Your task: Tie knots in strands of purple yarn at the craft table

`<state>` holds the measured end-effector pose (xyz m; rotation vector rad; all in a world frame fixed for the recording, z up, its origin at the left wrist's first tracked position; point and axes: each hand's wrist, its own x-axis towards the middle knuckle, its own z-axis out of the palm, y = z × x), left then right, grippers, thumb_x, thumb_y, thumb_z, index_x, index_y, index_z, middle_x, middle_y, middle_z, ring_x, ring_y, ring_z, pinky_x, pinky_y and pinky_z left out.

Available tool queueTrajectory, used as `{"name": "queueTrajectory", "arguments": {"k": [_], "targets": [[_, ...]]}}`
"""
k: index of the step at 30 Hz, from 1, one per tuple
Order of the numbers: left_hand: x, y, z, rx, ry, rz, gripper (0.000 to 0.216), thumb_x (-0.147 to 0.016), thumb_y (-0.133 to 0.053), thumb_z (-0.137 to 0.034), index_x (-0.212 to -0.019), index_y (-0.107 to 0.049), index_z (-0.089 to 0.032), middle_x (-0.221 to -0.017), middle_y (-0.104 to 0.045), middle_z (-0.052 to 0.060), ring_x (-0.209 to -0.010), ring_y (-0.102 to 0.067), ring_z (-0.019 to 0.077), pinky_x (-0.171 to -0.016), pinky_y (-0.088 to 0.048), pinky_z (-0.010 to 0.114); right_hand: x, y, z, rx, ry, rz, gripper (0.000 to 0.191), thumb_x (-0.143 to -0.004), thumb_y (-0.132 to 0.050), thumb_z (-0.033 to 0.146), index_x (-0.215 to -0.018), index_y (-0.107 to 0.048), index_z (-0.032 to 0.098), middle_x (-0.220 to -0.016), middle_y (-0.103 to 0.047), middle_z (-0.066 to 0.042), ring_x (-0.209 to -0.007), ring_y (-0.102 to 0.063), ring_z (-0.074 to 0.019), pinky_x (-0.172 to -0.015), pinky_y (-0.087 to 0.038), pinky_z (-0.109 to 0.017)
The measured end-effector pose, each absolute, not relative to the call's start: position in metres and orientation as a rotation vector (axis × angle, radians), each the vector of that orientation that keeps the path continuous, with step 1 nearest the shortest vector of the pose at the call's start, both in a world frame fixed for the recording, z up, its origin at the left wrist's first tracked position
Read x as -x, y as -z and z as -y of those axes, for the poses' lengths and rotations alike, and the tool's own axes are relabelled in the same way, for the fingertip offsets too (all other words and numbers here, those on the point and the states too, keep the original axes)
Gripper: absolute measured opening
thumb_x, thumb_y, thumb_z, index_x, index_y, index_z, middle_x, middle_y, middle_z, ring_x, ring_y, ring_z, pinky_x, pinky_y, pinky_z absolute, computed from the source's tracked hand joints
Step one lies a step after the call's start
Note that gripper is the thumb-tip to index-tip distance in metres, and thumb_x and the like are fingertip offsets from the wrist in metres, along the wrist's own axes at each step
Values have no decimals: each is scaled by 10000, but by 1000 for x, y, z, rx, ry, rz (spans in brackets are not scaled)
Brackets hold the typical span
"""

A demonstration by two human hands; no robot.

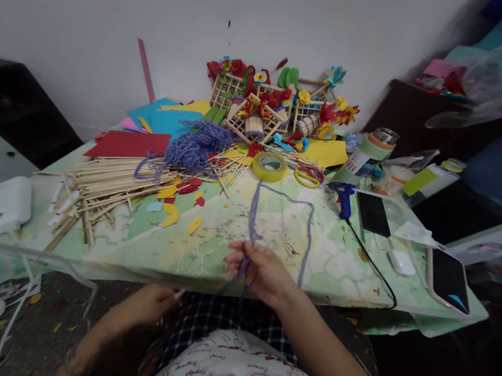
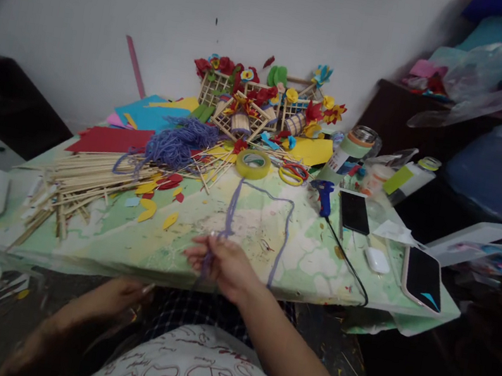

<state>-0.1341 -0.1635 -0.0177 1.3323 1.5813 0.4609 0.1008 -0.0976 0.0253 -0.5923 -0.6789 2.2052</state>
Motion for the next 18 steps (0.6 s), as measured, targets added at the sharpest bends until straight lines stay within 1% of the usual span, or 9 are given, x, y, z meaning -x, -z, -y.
{"name": "queueTrajectory", "arguments": {"k": [2, 3, 4, 6, 8, 10, 12, 15, 18], "targets": [[122, -1, 153, -1217, -539, -1399, 407, -674, -529, -530, -721, -662, -148, -756, -675, 34, -743, -589, 187, -695, -433, 263, -88, -14, 118, 576, -2338, 761, 332, -783, -539, 401, -871, -606, 88, -735, -675, -90, -622, -617, -110, -621, -453, -226], [114, -9, 148, -1133, -600, -1328, 445, -662, -531, -552, -806, -659, -151, -847, -676, 56, -809, -591, 200, -761, -430, 289, -83, -8, 128, 576, -2396, 798, 367, -776, -535, 428, -862, -606, 78, -725, -673, -101, -627, -619, -117, -627, -447, -232], [106, -16, 144, -1048, -650, -1270, 480, -634, -551, -569, -851, -650, -153, -887, -672, 71, -841, -592, 210, -804, -422, 314, -78, -2, 136, 576, -2444, 833, 398, -767, -534, 451, -855, -607, 70, -710, -671, -106, -625, -619, -122, -629, -441, -236], [90, -23, 139, -902, -672, -1165, 508, -580, -601, -575, -860, -639, -152, -859, -676, 86, -834, -600, 222, -824, -418, 346, -70, 10, 151, 557, -2519, 903, 451, -739, -540, 497, -844, -610, 65, -665, -664, -97, -596, -612, -125, -632, -432, -252], [78, -24, 140, -813, -645, -1085, 468, -604, -613, -534, -863, -630, -144, -820, -677, 90, -808, -603, 214, -804, -424, 341, -65, 22, 161, 506, -2594, 995, 496, -713, -535, 542, -842, -616, 70, -630, -654, -82, -592, -609, -137, -662, -430, -284], [72, -19, 146, -761, -641, -1049, 391, -658, -607, -464, -873, -619, -137, -776, -672, 79, -741, -602, 178, -742, -435, 297, -60, 34, 170, 450, -2649, 1099, 530, -708, -513, 575, -866, -621, 81, -651, -653, -79, -648, -615, -158, -716, -423, -318], [73, -12, 153, -724, -683, -1059, 328, -673, -617, -409, -850, -613, -132, -700, -653, 53, -638, -579, 134, -656, -428, 247, -57, 46, 175, 458, -2640, 1233, 568, -717, -468, 605, -908, -621, 93, -729, -656, -85, -734, -611, -174, -752, -414, -326], [86, 5, 165, -696, -722, -1114, 314, -650, -639, -407, -802, -605, -135, -609, -616, 18, -563, -541, 103, -593, -399, 216, -56, 62, 178, 696, -2407, 1705, 562, -772, -393, 590, -940, -627, 108, -828, -651, -84, -772, -591, -170, -726, -420, -292], [108, 35, 176, -749, -650, -1181, 380, -596, -652, -479, -762, -597, -141, -554, -602, 6, -530, -524, 107, -556, -377, 223, -66, 63, 174, 947, -1859, 2390, 402, -807, -437, 450, -951, -641, 135, -859, -656, -77, -744, -585, -177, -667, -420, -271]]}}
